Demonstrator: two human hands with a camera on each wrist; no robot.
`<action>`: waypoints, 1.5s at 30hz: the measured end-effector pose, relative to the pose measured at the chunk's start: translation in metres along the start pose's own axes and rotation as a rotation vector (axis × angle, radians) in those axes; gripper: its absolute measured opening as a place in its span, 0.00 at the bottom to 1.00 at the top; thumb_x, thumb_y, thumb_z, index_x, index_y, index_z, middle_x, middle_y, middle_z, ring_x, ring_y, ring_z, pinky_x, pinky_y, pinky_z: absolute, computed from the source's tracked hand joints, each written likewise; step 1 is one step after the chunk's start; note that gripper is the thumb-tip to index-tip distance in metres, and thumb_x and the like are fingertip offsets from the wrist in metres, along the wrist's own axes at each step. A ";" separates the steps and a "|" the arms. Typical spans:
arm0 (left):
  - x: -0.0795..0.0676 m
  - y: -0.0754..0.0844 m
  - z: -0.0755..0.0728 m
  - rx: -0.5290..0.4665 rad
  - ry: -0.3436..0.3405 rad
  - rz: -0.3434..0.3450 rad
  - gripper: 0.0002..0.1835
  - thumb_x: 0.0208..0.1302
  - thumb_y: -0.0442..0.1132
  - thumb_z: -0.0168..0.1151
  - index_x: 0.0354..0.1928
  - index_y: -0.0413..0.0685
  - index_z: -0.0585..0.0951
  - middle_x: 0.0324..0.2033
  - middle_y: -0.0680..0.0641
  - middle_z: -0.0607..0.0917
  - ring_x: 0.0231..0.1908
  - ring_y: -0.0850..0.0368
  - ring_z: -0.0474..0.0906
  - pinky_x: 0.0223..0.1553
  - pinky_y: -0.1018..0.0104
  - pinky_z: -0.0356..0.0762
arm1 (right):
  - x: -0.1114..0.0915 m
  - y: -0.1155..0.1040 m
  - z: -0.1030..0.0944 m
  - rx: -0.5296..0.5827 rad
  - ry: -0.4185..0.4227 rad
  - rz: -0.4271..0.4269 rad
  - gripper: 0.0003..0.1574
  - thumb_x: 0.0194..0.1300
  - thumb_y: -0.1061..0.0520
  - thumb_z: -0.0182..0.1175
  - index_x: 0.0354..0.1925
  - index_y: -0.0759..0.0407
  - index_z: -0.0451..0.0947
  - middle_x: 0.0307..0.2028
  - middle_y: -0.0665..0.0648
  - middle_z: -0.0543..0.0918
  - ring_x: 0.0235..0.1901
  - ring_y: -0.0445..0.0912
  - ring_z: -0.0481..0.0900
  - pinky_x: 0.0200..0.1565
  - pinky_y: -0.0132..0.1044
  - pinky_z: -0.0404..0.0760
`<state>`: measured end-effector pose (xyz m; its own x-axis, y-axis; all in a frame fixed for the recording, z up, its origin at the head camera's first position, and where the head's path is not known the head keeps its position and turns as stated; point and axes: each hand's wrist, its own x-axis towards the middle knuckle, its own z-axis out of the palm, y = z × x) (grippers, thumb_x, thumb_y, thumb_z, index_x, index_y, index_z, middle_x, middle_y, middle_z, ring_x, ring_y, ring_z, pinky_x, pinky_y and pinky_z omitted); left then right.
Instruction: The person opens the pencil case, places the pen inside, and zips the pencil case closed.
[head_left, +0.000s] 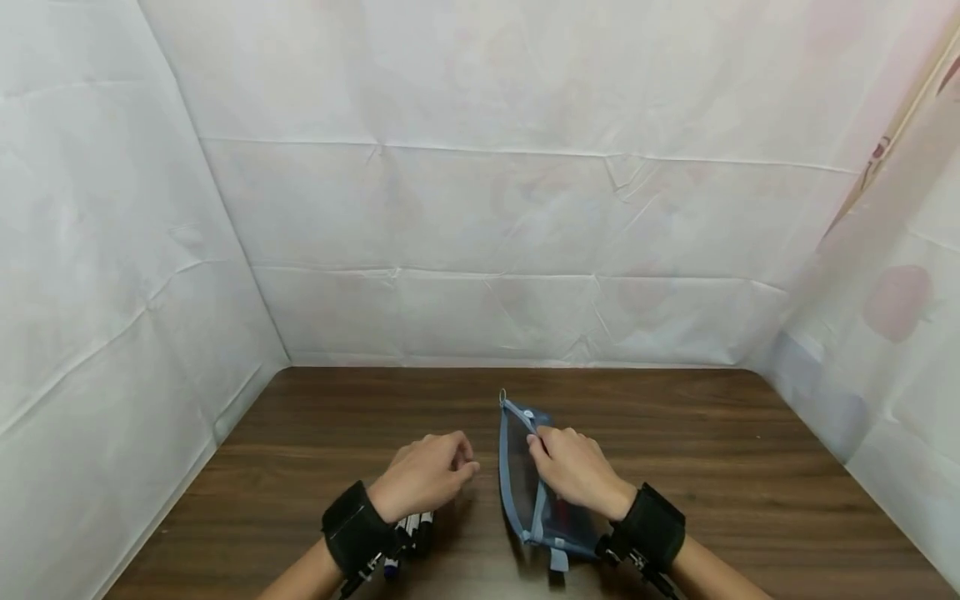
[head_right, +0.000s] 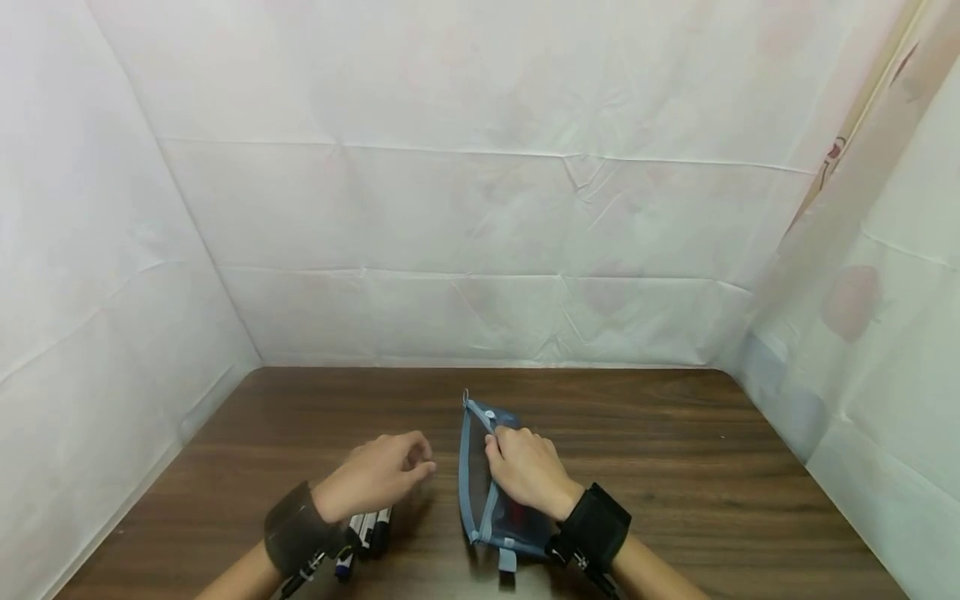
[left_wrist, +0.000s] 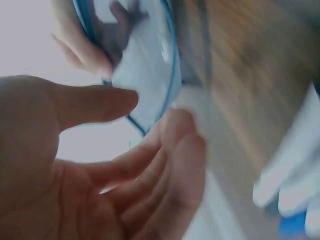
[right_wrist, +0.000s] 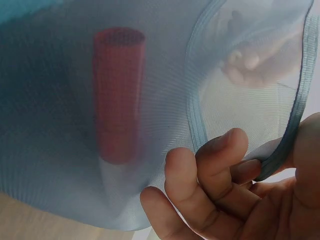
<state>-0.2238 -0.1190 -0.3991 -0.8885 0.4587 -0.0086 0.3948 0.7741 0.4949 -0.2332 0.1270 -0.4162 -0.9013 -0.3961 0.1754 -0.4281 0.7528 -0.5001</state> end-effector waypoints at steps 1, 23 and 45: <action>-0.002 -0.002 -0.001 0.036 0.001 -0.004 0.11 0.71 0.51 0.60 0.45 0.52 0.80 0.28 0.61 0.78 0.24 0.67 0.74 0.25 0.69 0.71 | -0.001 0.001 0.000 -0.002 0.001 0.002 0.24 0.80 0.53 0.44 0.23 0.52 0.67 0.12 0.47 0.62 0.09 0.40 0.62 0.14 0.29 0.53; 0.001 -0.025 0.009 0.475 0.124 -0.095 0.24 0.65 0.45 0.65 0.14 0.54 0.67 0.08 0.59 0.53 0.10 0.66 0.51 0.13 0.75 0.47 | -0.003 0.003 0.000 -0.002 -0.037 0.049 0.25 0.81 0.50 0.42 0.24 0.52 0.69 0.13 0.46 0.62 0.09 0.39 0.61 0.14 0.29 0.54; 0.002 -0.031 0.025 0.553 0.182 -0.068 0.28 0.65 0.49 0.64 0.12 0.55 0.60 0.08 0.59 0.51 0.10 0.67 0.49 0.13 0.75 0.46 | 0.002 -0.004 0.005 -0.012 -0.038 0.028 0.24 0.80 0.51 0.45 0.23 0.52 0.67 0.14 0.46 0.58 0.11 0.38 0.52 0.17 0.29 0.48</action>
<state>-0.2323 -0.1310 -0.4359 -0.9225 0.3559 0.1494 0.3558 0.9341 -0.0288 -0.2330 0.1205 -0.4175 -0.9097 -0.3946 0.1292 -0.4041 0.7698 -0.4941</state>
